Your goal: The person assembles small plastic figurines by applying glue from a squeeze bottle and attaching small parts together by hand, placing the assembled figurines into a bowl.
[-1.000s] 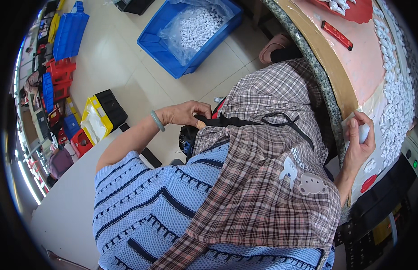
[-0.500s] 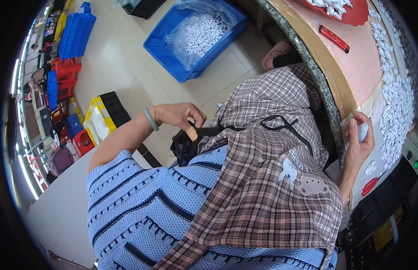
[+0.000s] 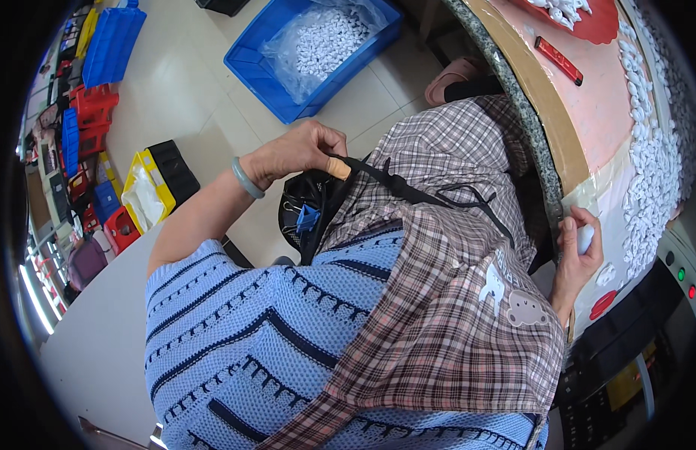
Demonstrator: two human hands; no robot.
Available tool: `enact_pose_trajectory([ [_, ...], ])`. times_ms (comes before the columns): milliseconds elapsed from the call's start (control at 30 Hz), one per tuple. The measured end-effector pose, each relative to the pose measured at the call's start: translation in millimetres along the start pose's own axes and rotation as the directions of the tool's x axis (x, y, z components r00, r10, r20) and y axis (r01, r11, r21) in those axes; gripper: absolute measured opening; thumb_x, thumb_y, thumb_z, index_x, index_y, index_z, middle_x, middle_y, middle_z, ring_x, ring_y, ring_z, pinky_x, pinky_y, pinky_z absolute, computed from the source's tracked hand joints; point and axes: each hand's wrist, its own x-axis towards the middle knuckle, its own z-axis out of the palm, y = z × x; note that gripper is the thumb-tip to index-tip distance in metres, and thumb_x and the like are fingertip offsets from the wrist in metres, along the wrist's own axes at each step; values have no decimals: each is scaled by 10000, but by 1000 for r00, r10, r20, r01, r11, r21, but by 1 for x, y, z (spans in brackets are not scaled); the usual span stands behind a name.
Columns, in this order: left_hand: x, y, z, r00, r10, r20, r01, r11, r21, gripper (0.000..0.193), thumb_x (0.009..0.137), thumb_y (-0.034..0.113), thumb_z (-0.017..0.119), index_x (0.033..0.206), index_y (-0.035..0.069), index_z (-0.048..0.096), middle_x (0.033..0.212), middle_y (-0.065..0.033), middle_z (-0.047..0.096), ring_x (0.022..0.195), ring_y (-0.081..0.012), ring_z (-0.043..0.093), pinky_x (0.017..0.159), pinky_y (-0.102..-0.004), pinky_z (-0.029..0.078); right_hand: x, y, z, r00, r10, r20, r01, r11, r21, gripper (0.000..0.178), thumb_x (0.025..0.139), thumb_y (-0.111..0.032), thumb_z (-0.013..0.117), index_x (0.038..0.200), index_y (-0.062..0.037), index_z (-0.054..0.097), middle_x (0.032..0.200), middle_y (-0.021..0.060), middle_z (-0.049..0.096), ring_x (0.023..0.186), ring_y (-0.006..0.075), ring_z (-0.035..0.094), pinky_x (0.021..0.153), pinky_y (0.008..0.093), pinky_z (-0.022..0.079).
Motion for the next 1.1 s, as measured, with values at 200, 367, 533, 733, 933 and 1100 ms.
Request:
enact_pose_trajectory([
  [200, 6, 11, 6, 999, -5, -38, 7, 999, 39, 163, 710, 136, 783, 713, 30, 660, 636, 32, 589, 601, -49, 501, 551, -222, 392, -10, 0, 4, 997, 14, 70, -11, 999, -45, 163, 887, -95, 626, 1015, 5, 610, 771, 8, 574, 619, 49, 450, 562, 172, 352],
  [367, 13, 23, 10, 995, 72, -72, -63, 991, 116, 210, 671, 182, 802, 706, 22, 670, 611, 5, 580, 593, -83, 508, 540, -272, 396, -15, -5, 14, 991, -8, 133, 9, 1000, -4, 181, 875, -85, 642, 1020, 17, 607, 777, 9, 575, 631, 52, 464, 568, 176, 362],
  [533, 26, 38, 14, 983, 182, -36, -168, 957, 238, 233, 651, 216, 800, 714, 29, 677, 590, -23, 585, 570, -114, 517, 538, -302, 401, -19, 4, 12, 981, -26, 194, 28, 1000, -6, 194, 891, -106, 626, 1048, 2, 594, 777, 15, 572, 614, 55, 447, 564, 184, 358],
  [733, 44, 75, 23, 954, 279, 108, -299, 865, 404, 234, 660, 187, 802, 697, 14, 648, 585, -10, 547, 563, -98, 484, 522, -290, 379, -27, 6, 10, 976, 12, 215, -16, 1000, 20, 190, 895, -88, 614, 1054, 11, 583, 773, 18, 569, 618, 56, 455, 565, 183, 363],
  [933, 100, 87, 39, 959, 197, 206, -269, 864, 426, 183, 647, 152, 789, 720, 30, 673, 593, -11, 577, 560, -102, 505, 519, -294, 390, -32, 9, 14, 968, 0, 249, -12, 999, 47, 188, 896, -83, 611, 1053, 15, 582, 766, 12, 561, 621, 54, 452, 572, 185, 362],
  [1100, 119, 88, 44, 955, 71, 287, -181, 908, 379, 61, 667, 51, 710, 705, 29, 667, 613, -3, 580, 568, -95, 505, 522, -273, 391, -37, 12, 11, 980, 25, 195, -25, 1000, -4, 183, 893, -78, 615, 1052, 7, 585, 763, 0, 554, 635, 49, 450, 576, 187, 353],
])
